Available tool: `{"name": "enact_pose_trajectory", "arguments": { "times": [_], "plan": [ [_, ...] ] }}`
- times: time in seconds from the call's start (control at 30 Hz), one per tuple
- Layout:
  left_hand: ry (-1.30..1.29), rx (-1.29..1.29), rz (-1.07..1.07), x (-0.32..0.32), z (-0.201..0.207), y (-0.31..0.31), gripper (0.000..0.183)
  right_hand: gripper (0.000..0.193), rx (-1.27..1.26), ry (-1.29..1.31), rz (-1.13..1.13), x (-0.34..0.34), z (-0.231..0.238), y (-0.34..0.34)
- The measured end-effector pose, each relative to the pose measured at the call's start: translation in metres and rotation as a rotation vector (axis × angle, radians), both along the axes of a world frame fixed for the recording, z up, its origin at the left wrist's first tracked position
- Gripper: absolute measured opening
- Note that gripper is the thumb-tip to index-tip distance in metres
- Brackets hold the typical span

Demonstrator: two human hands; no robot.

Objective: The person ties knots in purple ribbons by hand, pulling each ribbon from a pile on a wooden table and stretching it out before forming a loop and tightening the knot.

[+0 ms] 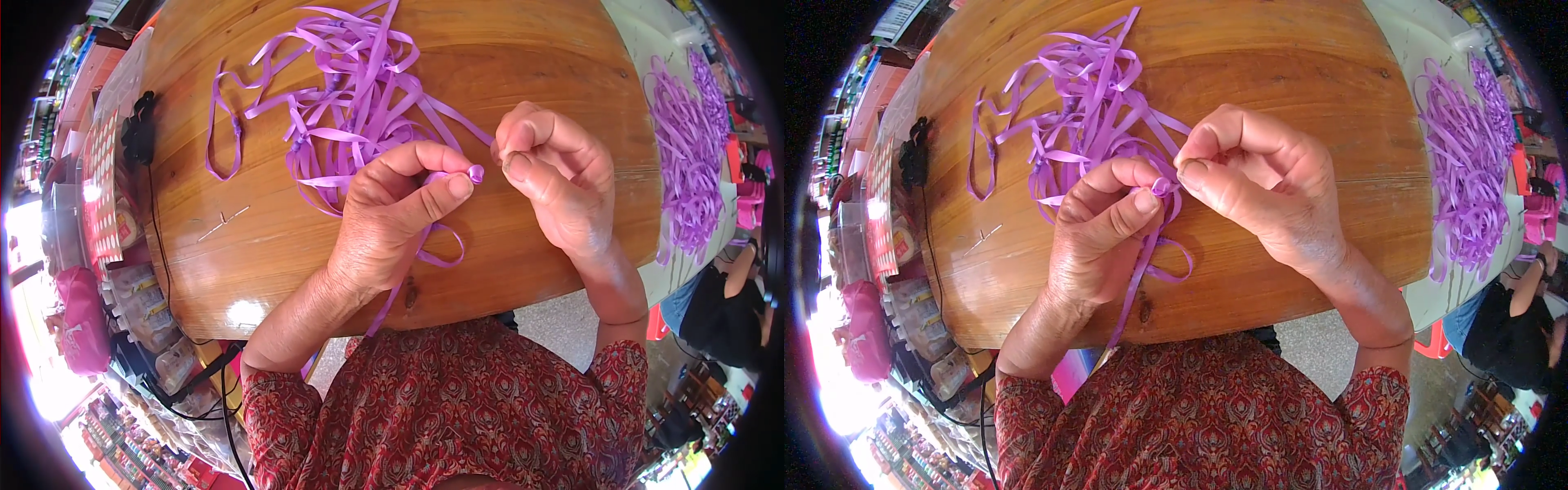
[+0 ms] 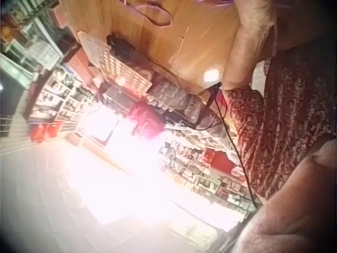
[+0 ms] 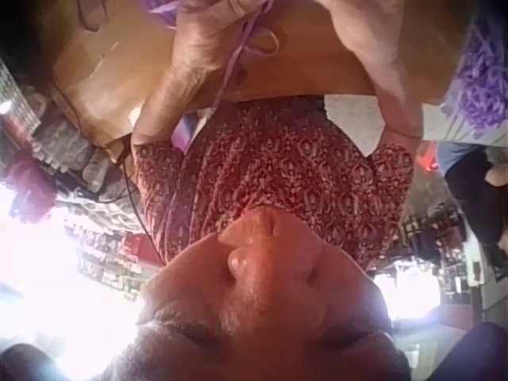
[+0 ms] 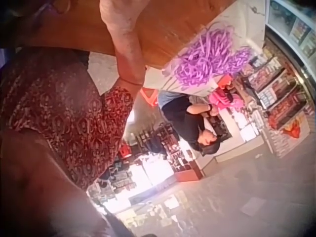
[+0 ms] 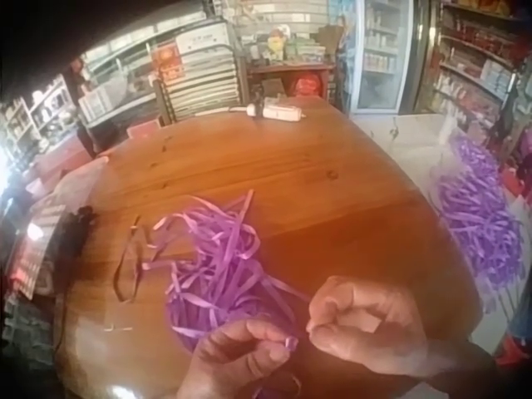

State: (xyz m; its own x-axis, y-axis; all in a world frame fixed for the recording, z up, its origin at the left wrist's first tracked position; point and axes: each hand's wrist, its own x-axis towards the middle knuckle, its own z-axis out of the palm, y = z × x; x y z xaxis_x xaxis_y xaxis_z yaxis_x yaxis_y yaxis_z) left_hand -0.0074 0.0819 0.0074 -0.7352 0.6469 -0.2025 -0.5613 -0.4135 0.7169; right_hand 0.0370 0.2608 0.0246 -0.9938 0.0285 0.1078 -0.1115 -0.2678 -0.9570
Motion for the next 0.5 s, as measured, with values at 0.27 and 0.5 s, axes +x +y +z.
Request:
{"name": "enact_pose_trajectory", "arguments": {
  "times": [0.27,0.5],
  "plan": [
    [-0.067,0.027,0.033,0.000,-0.004,0.000,0.009,0.021,0.826,0.534,-0.095,-0.003,0.015,0.004],
    [0.008,-0.017,0.023,0.001,-0.001,0.002,0.009,0.022,0.894,0.697,-0.151,-0.007,0.003,0.006]
  ]
}}
